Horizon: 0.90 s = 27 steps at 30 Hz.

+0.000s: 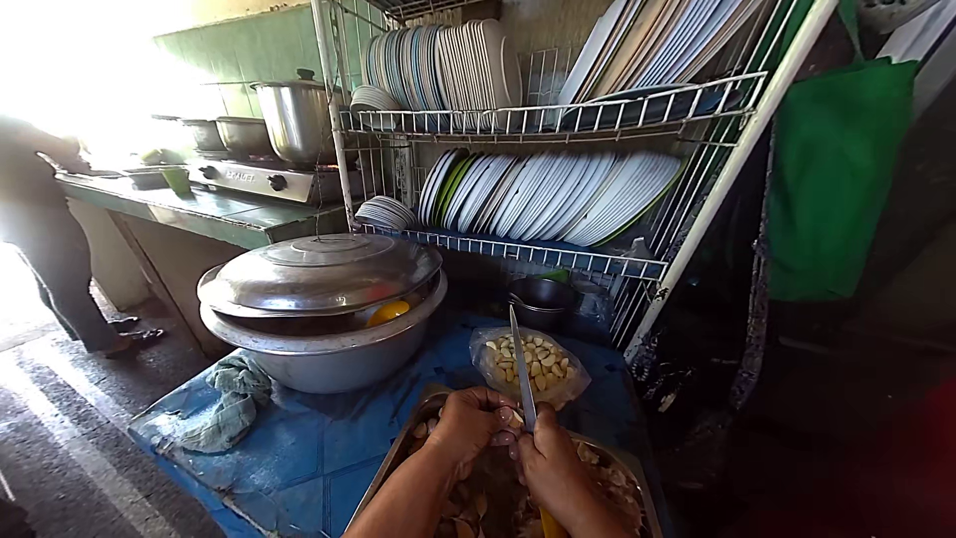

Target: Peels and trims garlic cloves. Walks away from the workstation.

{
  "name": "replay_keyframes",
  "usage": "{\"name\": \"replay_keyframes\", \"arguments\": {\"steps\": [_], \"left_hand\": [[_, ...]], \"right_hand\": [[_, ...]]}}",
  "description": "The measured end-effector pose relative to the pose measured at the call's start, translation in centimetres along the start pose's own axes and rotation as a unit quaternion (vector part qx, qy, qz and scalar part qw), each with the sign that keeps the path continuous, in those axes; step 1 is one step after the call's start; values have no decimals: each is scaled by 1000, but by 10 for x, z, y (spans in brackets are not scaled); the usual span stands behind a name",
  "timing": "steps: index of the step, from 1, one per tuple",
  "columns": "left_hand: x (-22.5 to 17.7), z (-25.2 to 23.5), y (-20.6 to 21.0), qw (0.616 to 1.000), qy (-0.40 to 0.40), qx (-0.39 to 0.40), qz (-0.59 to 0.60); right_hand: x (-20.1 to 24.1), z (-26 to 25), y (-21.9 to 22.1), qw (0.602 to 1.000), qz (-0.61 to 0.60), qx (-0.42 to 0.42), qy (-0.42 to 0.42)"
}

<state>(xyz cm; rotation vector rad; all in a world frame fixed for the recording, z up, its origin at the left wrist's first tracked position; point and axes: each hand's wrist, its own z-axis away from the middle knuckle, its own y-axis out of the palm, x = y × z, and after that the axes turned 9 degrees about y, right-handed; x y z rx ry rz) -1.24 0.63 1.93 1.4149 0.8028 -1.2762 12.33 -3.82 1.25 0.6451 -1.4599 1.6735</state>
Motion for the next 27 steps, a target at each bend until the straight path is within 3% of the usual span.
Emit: {"name": "replay_keyframes", "arguments": {"steps": [5, 15, 21, 27], "left_hand": [[-2, -1, -6, 997, -22, 41, 53], [-7, 0, -19, 985, 7, 170, 0], [-10, 0, -18, 995, -12, 95, 22], [-6, -3, -21, 995, 25, 93, 1]], "right_hand": [[1, 1, 1, 1000, 20, -15, -5], [-1, 0, -4, 998, -12, -59, -1], [-3, -5, -5, 997, -36, -64, 17], [-6, -6, -5, 997, -45, -56, 16]]}}
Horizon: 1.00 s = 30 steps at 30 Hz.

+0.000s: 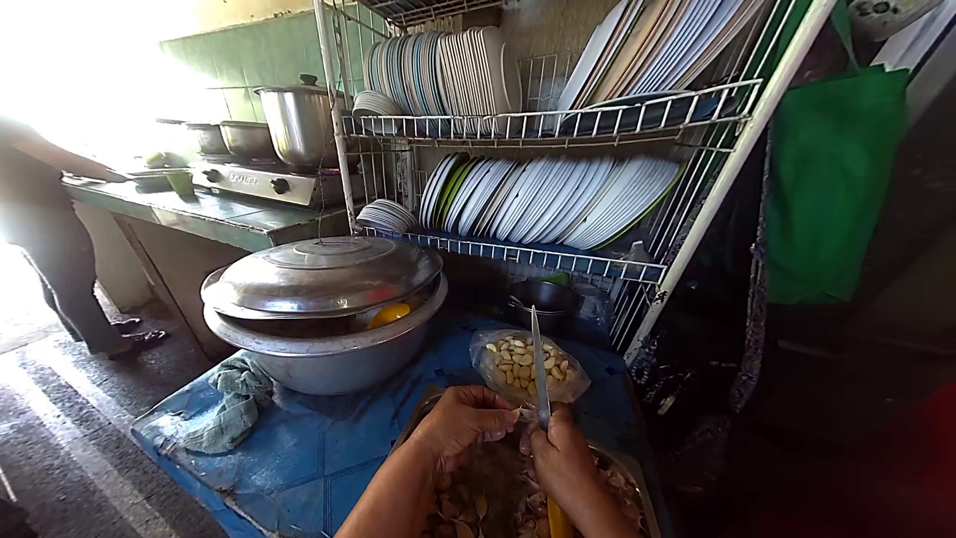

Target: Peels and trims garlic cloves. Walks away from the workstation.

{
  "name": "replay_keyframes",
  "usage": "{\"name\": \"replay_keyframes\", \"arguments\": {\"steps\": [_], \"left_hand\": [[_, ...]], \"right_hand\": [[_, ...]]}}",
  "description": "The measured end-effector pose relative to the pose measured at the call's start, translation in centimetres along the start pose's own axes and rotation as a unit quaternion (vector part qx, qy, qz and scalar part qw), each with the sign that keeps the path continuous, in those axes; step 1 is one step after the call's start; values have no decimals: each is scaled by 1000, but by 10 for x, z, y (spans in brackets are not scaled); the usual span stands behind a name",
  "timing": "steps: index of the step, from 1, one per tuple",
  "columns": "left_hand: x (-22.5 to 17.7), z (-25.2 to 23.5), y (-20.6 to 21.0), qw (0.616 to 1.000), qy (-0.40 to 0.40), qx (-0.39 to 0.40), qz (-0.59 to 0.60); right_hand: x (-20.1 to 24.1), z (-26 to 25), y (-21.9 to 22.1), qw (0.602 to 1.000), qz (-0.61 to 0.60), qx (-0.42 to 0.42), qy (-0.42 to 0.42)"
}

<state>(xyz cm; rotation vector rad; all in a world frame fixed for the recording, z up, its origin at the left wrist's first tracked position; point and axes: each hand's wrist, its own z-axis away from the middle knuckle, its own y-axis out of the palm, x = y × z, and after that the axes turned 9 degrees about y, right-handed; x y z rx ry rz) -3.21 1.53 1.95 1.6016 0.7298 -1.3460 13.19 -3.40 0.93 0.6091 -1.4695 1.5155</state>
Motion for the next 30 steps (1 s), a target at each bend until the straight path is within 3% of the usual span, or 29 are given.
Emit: {"name": "replay_keyframes", "arguments": {"steps": [7, 11, 26, 30], "left_hand": [[4, -2, -2, 995, 27, -30, -93], [3, -1, 0, 995, 23, -19, -99], [4, 0, 6, 998, 11, -20, -55], [4, 1, 3, 998, 36, 14, -41]], "right_hand": [[-2, 2, -2, 997, -58, 47, -29], [0, 5, 1, 995, -7, 91, -44], [5, 5, 3, 996, 75, 43, -28], [5, 4, 1, 998, 29, 50, -18]]}}
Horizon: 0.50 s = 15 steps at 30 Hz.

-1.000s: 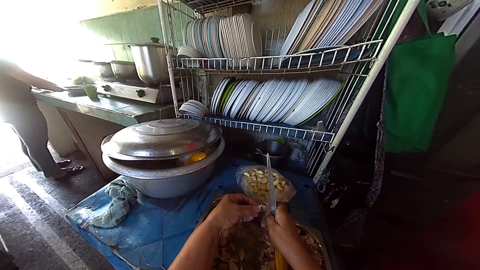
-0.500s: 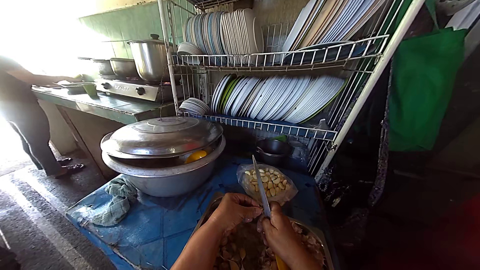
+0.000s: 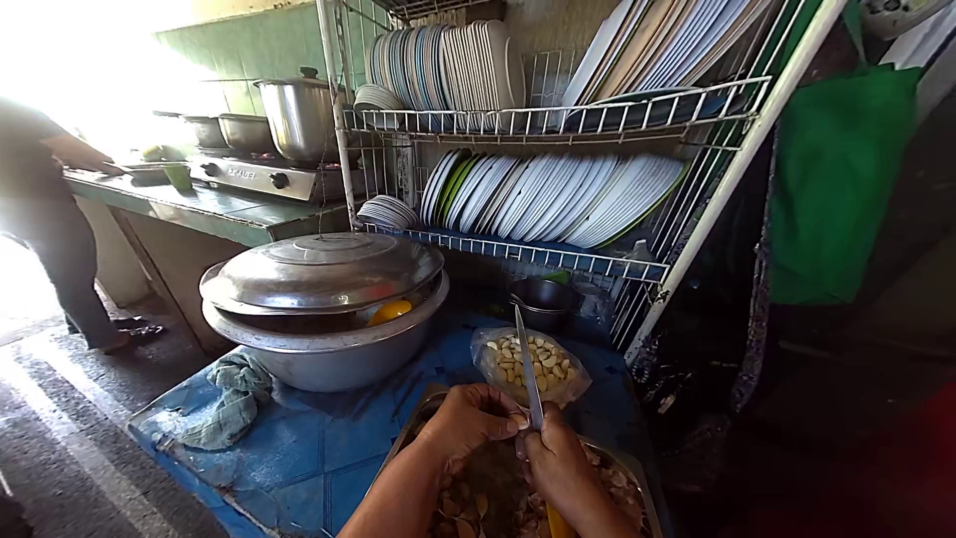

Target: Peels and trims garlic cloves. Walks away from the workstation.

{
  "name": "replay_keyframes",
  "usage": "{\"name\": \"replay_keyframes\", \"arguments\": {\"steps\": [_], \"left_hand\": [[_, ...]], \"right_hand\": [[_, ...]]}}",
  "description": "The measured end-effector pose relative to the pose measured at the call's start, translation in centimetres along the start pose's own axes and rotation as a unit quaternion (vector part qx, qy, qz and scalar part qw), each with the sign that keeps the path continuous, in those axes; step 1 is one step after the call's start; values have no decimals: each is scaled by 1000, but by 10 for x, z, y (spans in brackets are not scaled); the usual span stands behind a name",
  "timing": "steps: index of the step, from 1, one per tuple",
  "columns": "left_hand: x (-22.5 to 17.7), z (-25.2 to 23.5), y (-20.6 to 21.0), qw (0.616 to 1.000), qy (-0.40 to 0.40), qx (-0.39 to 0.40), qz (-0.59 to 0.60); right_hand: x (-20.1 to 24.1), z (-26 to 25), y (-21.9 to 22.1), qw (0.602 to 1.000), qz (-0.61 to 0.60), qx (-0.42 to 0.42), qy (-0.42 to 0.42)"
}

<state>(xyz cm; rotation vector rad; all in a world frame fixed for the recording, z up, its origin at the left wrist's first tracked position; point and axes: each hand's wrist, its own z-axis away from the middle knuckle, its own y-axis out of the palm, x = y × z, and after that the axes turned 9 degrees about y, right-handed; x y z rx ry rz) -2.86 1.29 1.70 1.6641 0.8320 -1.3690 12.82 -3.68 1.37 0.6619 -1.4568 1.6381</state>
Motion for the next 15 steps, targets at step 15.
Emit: {"name": "replay_keyframes", "arguments": {"steps": [15], "left_hand": [[-4, 0, -7, 995, -28, 6, -92]], "right_hand": [[-7, -2, -2, 997, -57, 45, -34]]}}
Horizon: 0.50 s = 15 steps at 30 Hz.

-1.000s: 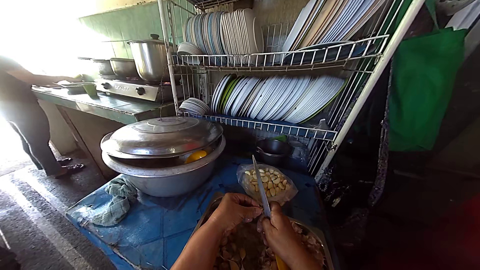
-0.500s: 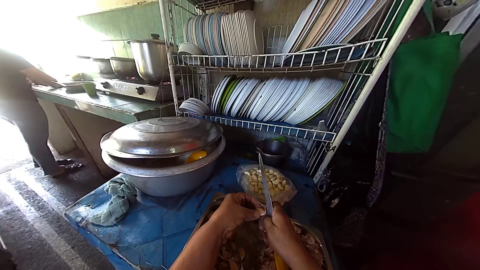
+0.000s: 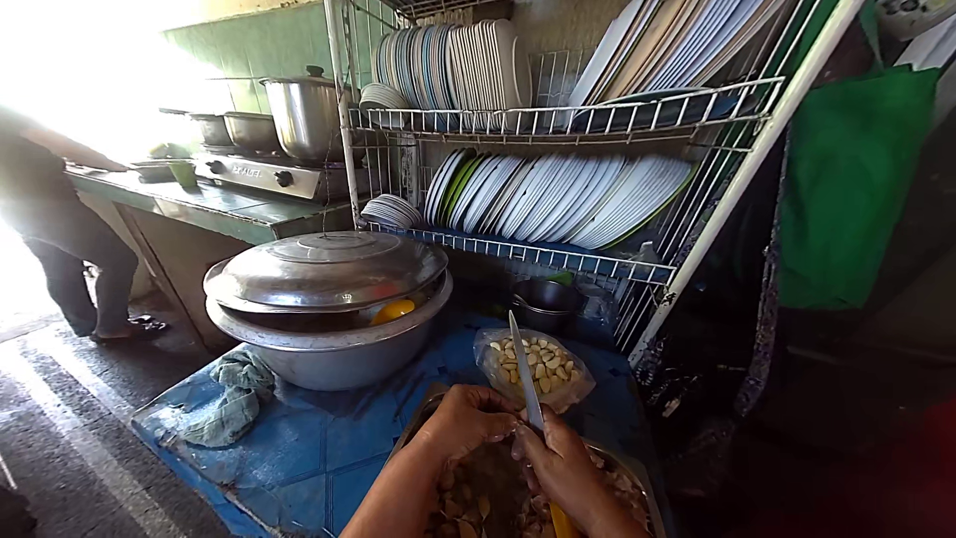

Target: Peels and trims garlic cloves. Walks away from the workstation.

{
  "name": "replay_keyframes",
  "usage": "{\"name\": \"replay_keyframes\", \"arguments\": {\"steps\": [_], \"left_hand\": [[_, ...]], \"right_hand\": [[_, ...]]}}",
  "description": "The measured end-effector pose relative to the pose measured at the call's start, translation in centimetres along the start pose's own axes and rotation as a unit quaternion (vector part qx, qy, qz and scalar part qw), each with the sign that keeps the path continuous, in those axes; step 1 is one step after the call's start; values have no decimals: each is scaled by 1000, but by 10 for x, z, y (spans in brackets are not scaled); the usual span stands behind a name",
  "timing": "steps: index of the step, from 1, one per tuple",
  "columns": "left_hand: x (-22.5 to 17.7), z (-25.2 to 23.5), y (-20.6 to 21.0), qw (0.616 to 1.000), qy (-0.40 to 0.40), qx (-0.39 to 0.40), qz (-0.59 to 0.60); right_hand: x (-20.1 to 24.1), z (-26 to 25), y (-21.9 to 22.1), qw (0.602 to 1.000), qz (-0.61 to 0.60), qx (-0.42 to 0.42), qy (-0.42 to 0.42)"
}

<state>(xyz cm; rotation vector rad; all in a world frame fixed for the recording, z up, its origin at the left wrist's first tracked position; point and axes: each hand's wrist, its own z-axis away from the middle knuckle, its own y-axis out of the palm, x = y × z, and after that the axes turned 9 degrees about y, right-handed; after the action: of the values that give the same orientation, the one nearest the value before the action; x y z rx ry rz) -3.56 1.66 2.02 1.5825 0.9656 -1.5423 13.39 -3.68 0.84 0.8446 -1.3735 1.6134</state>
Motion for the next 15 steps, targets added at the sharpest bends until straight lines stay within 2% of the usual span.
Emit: {"name": "replay_keyframes", "arguments": {"steps": [10, 15], "left_hand": [[3, -1, 6, 998, -19, -47, 46], [2, -2, 6, 996, -16, -71, 58]], "right_hand": [[0, 3, 5, 998, -32, -38, -27], [2, 3, 2, 999, -38, -30, -12]]}}
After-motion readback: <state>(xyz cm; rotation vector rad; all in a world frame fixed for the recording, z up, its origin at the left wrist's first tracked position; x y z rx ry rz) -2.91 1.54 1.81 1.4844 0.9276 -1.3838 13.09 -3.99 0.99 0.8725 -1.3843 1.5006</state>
